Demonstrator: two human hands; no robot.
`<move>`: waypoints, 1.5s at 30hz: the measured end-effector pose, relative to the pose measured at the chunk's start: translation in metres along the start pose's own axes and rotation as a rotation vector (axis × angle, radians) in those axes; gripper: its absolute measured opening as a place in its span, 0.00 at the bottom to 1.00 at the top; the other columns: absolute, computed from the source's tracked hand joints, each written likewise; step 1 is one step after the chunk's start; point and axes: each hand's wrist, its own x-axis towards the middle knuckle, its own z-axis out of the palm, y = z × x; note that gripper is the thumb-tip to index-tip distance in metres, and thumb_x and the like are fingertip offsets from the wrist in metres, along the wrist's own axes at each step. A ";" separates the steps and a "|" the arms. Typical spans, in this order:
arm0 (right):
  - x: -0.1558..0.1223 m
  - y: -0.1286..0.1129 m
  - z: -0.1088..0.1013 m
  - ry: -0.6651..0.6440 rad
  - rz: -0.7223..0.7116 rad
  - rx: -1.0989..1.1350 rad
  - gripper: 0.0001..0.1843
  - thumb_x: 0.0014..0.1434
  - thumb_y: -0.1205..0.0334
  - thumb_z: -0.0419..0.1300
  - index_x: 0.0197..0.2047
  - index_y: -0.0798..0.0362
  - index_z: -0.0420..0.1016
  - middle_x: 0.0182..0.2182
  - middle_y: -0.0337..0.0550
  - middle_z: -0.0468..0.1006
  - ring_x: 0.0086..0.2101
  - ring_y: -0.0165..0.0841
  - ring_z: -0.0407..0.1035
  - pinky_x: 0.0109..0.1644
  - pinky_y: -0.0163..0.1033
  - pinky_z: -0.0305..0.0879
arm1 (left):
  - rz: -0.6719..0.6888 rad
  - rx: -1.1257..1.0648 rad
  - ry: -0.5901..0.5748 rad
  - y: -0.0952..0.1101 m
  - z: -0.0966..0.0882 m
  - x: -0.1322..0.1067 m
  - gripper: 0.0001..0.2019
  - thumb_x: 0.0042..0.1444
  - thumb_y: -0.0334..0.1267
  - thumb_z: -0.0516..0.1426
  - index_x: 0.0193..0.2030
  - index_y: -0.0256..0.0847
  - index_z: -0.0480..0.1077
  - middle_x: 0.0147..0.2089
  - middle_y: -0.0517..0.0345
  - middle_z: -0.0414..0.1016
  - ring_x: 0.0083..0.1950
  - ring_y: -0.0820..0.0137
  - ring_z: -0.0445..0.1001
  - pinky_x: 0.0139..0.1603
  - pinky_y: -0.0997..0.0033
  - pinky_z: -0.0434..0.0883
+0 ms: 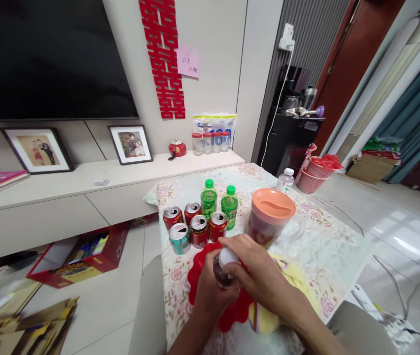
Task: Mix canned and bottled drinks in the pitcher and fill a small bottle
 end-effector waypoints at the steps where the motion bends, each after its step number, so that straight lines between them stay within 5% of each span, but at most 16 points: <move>1: 0.001 0.002 0.005 0.027 0.019 -0.010 0.25 0.63 0.70 0.61 0.64 0.54 0.72 0.48 0.51 0.77 0.50 0.43 0.71 0.55 0.51 0.72 | 0.006 0.016 0.008 0.000 0.000 0.000 0.29 0.40 0.41 0.66 0.52 0.42 0.67 0.41 0.55 0.81 0.36 0.59 0.82 0.37 0.61 0.81; 6: -0.001 0.010 0.014 0.102 0.067 0.005 0.33 0.60 0.63 0.67 0.68 0.56 0.69 0.50 0.56 0.76 0.51 0.48 0.70 0.55 0.57 0.72 | 0.059 0.093 0.022 0.006 -0.003 0.000 0.27 0.42 0.42 0.65 0.52 0.41 0.68 0.43 0.50 0.81 0.40 0.56 0.84 0.39 0.59 0.81; 9: -0.006 0.017 0.005 -0.007 0.024 0.189 0.39 0.61 0.60 0.67 0.74 0.49 0.62 0.64 0.53 0.73 0.62 0.45 0.67 0.66 0.54 0.66 | 0.069 0.088 0.027 0.009 -0.003 0.001 0.26 0.43 0.43 0.64 0.51 0.41 0.67 0.41 0.51 0.82 0.38 0.56 0.83 0.37 0.59 0.81; 11: -0.007 0.021 -0.001 -0.077 0.008 0.328 0.35 0.67 0.60 0.62 0.75 0.47 0.60 0.67 0.49 0.71 0.65 0.42 0.66 0.69 0.52 0.62 | 0.039 0.079 0.018 0.009 -0.002 0.000 0.27 0.43 0.43 0.64 0.51 0.41 0.66 0.41 0.51 0.82 0.38 0.57 0.83 0.37 0.59 0.81; 22: -0.008 0.015 0.026 0.219 0.117 0.249 0.30 0.62 0.62 0.65 0.66 0.57 0.72 0.49 0.53 0.79 0.50 0.45 0.71 0.57 0.54 0.69 | 0.027 0.070 0.004 0.018 -0.005 0.002 0.28 0.43 0.44 0.65 0.52 0.40 0.67 0.45 0.49 0.82 0.40 0.57 0.83 0.38 0.61 0.80; 31: -0.004 0.027 0.005 -0.059 0.049 0.507 0.27 0.66 0.58 0.62 0.67 0.48 0.73 0.61 0.47 0.78 0.61 0.41 0.72 0.66 0.50 0.66 | 0.008 0.058 -0.032 0.014 -0.004 0.000 0.28 0.41 0.39 0.65 0.51 0.42 0.65 0.41 0.54 0.80 0.37 0.60 0.82 0.36 0.63 0.80; 38: -0.014 0.021 0.023 0.143 0.132 0.477 0.26 0.64 0.60 0.62 0.64 0.49 0.76 0.57 0.47 0.82 0.56 0.43 0.77 0.56 0.45 0.75 | 0.034 0.054 -0.003 0.015 -0.001 0.000 0.27 0.43 0.44 0.64 0.52 0.41 0.66 0.43 0.49 0.81 0.40 0.56 0.83 0.39 0.59 0.81; 45: -0.020 0.014 0.037 0.257 0.123 0.374 0.24 0.66 0.62 0.58 0.64 0.53 0.74 0.56 0.48 0.82 0.55 0.38 0.78 0.57 0.40 0.75 | 0.053 0.066 0.008 0.006 0.000 -0.003 0.30 0.43 0.45 0.65 0.55 0.41 0.66 0.45 0.50 0.82 0.42 0.54 0.84 0.41 0.58 0.82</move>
